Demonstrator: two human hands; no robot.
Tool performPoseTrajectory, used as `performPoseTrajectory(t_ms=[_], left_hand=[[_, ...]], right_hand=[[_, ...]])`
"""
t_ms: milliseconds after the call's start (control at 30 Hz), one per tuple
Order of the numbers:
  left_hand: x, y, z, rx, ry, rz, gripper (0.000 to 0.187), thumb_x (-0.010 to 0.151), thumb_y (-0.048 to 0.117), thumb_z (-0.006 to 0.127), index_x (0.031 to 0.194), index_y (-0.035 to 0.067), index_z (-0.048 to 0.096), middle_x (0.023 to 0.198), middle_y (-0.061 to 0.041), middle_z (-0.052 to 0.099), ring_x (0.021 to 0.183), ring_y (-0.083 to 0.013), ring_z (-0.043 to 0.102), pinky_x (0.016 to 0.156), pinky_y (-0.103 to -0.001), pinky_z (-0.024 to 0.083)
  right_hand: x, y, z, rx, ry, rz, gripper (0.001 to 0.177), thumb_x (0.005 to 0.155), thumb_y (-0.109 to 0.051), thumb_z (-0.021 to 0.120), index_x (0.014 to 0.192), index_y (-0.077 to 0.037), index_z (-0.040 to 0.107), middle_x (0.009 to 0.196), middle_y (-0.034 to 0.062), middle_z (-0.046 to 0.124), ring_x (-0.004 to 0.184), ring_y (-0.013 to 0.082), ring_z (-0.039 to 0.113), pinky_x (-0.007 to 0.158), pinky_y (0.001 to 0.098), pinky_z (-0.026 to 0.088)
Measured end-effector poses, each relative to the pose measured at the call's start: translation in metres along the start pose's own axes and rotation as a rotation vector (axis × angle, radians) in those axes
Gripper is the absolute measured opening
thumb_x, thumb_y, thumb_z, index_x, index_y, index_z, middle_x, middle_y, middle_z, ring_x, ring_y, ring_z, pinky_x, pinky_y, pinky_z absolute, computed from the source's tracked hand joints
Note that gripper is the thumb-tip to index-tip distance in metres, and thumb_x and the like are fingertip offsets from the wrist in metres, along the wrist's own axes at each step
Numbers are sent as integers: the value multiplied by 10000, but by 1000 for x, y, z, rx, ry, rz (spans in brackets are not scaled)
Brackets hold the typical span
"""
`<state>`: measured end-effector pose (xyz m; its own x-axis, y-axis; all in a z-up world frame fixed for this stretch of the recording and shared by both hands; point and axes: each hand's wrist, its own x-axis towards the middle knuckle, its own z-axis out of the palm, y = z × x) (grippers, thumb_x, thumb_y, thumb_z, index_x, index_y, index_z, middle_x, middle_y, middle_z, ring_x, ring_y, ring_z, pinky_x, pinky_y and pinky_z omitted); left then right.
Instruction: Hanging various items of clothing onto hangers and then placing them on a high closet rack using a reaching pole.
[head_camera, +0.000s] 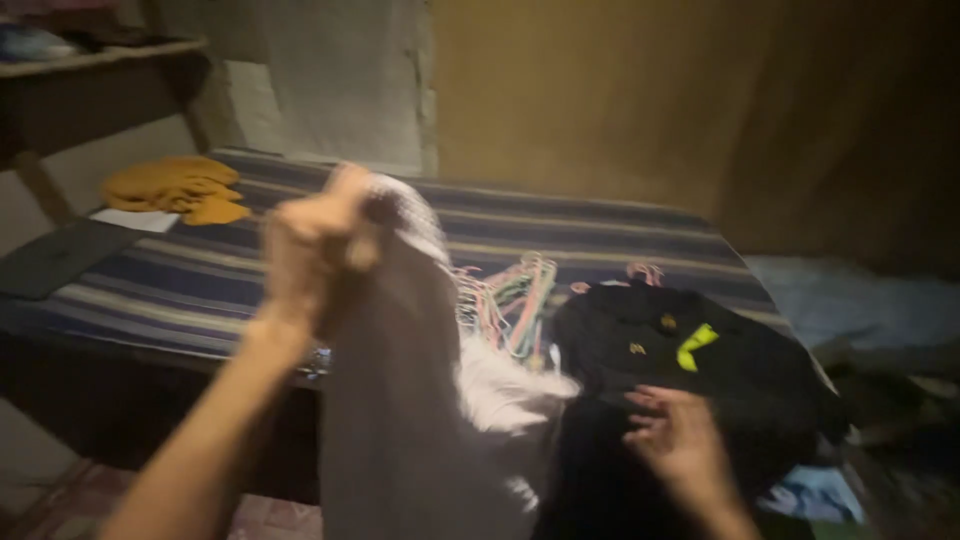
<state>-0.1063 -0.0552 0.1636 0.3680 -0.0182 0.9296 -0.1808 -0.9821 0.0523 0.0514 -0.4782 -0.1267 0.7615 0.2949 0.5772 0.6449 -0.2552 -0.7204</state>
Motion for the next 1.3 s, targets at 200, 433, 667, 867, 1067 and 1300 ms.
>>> performPoseTrajectory(t_ms=[200,433,667,867,1067,1300], left_hand=[[15,34,-17,-173,-177,236,172,928,11,670,949,26,501,632,-199,567,592,-392,631,519,-465,485],[21,10,-54,109,-209,221,199,945,141,666,934,22,506,595,-180,583,563,-397,635,504,-490,488],[14,-27,-77,346,-324,147,478,1036,487,607,870,43,549,537,-131,561,449,-292,603,422,-432,476],[1,-14,-131,693,-1198,41,688,762,593,777,1070,64,462,720,-90,639,620,-219,664,584,-328,540],[-82,-163,-190,213,-783,303,658,522,235,804,1135,16,711,1078,-137,734,989,-269,726,874,-333,572],[-161,-193,-195,-37,-703,-700,346,720,-89,618,1021,-9,769,928,-128,770,888,-247,771,838,-357,587]], right_hand=[[51,-63,197,393,-373,-48,1037,678,-158,921,1519,14,339,1579,135,410,1476,275,383,1203,410,276],[47,-79,207,1167,-779,470,623,677,16,849,1192,170,534,1115,213,566,999,300,462,856,444,325],[45,-76,149,706,-971,348,743,557,-55,920,1256,-64,668,1157,48,751,1059,160,671,933,329,525],[67,115,79,182,-608,318,320,661,63,825,979,34,843,836,89,799,766,168,700,715,315,552],[95,130,28,141,-364,25,233,686,71,706,912,48,759,960,58,729,832,133,688,760,269,526],[95,164,-1,-247,-9,146,133,847,-4,739,980,-16,746,748,41,695,739,170,647,680,299,528]])
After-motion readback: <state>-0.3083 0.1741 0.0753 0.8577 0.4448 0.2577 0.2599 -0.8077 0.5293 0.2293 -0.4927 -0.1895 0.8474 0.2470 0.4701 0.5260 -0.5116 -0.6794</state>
